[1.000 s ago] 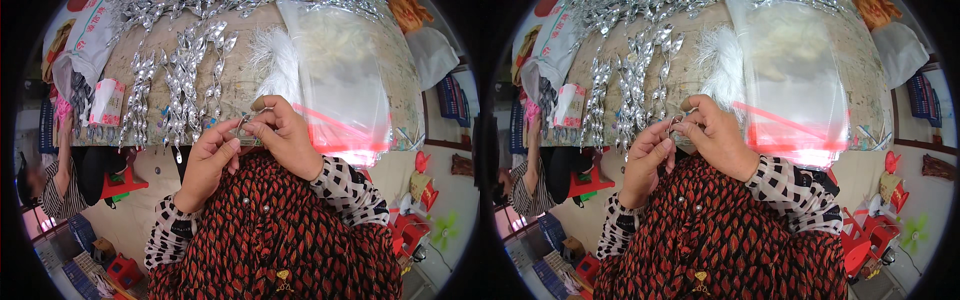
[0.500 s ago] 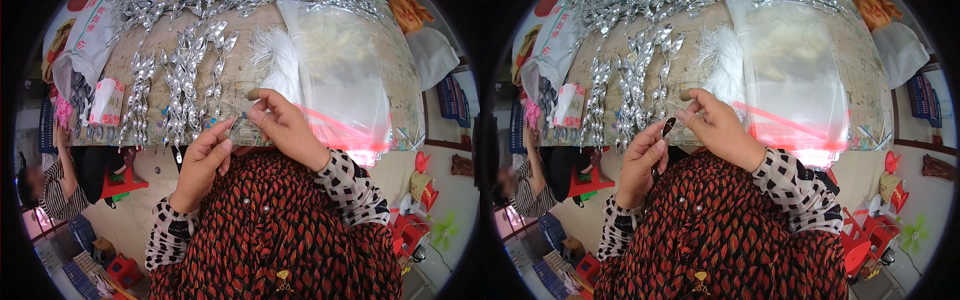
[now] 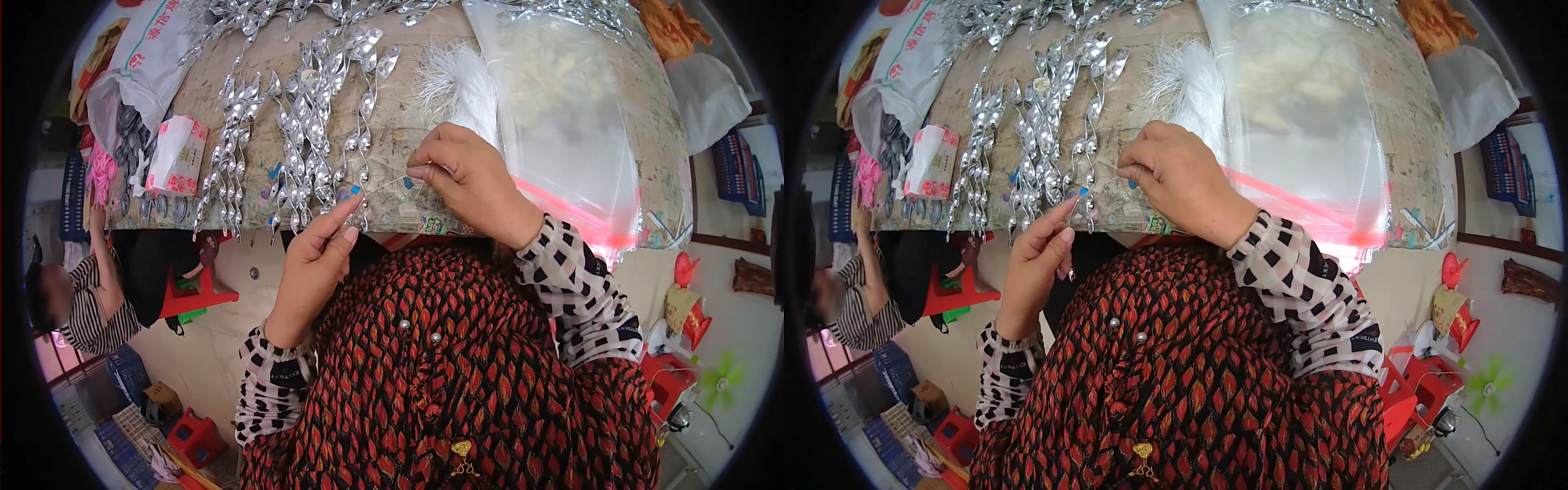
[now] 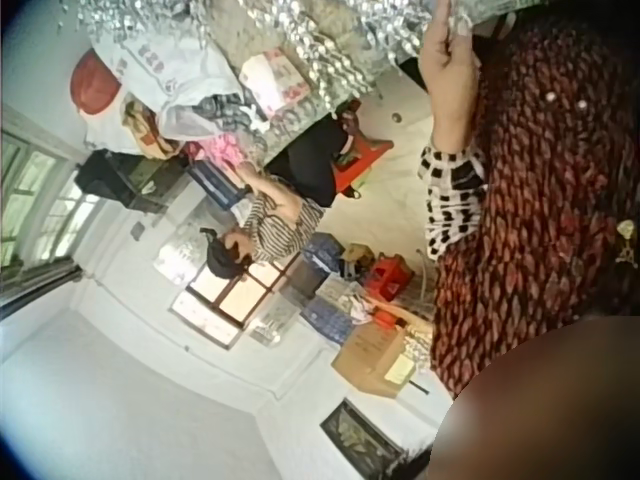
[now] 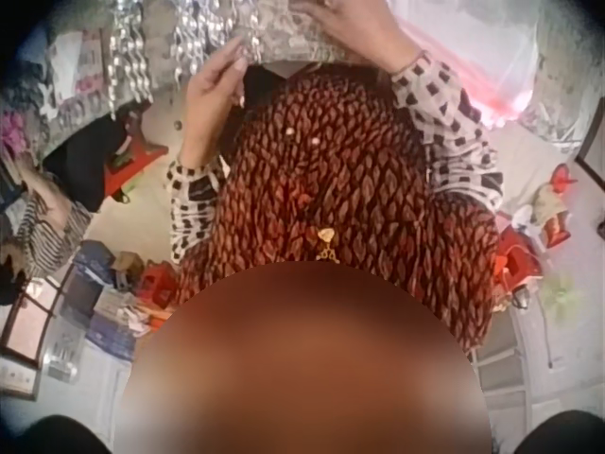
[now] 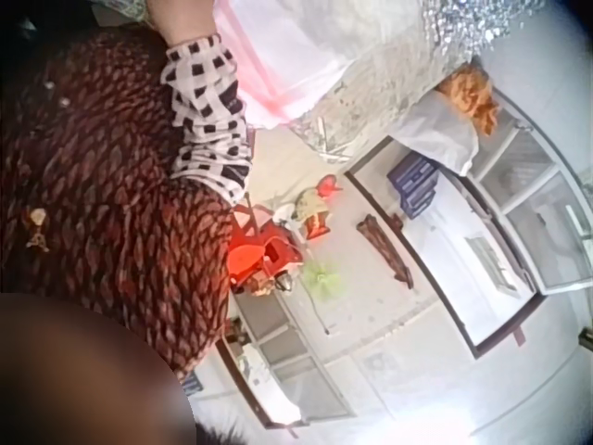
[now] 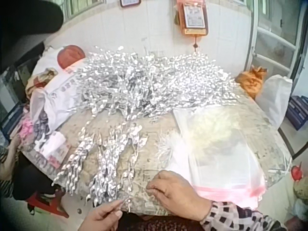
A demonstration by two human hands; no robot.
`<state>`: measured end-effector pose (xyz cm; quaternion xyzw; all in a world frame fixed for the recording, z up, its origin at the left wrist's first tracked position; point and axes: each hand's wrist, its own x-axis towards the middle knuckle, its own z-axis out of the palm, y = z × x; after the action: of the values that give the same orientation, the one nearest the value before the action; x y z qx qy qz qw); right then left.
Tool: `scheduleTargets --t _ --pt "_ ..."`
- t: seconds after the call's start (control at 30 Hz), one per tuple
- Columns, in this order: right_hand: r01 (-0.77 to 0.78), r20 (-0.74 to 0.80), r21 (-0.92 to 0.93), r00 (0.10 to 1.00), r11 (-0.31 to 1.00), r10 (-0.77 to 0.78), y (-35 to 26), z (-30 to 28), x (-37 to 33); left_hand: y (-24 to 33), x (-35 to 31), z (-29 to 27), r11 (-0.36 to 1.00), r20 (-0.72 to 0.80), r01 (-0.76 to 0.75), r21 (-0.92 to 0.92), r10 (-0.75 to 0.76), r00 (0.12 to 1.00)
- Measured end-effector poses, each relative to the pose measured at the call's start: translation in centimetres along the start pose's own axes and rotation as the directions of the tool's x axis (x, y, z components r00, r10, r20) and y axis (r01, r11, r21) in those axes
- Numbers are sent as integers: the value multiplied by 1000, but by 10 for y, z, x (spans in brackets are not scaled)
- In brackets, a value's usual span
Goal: Inspecting and packaging silver tinsel decorative strings into plastic bags.
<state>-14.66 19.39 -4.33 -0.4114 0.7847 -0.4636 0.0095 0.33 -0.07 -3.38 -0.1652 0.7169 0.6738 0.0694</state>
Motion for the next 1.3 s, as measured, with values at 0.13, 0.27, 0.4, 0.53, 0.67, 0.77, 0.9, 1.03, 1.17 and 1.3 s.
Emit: scheduleTargets --t 0.13,0.27,0.4,0.53,0.67,0.77,0.9,1.03,1.17,1.3 --pt "86 120 -138 990 987 -70 7 -2 2 1 -4 1 997 -42 8 76 -5 999" --pt "89 200 -238 979 967 -41 9 -2 -1 0 -7 2 988 -80 20 153 -8 997" --pt "87 198 -292 980 952 -29 3 1 -10 -8 -7 0 971 -70 -36 236 54 996" --pt "69 185 -406 983 911 8 -4 8 -32 -13 -4 4 907 21 -185 379 192 981" --pt "69 142 -458 990 886 -4 -5 16 -47 -3 -6 10 840 59 -194 506 191 980" --pt "83 132 -501 991 861 -19 -6 18 -51 -1 -5 14 818 70 -212 534 207 976" --pt "89 131 -509 991 856 -26 -3 23 -52 -1 -4 16 828 67 -195 525 188 980" --pt "102 156 -545 988 832 -20 -2 31 -49 3 -8 16 836 57 -160 524 153 987" --pt "111 142 -541 989 833 -40 -1 31 -50 0 -7 12 806 69 -228 547 228 971" --pt "-58 -59 -181 997 982 48 -14 17 -43 1 -17 2 901 50 -184 393 178 983"
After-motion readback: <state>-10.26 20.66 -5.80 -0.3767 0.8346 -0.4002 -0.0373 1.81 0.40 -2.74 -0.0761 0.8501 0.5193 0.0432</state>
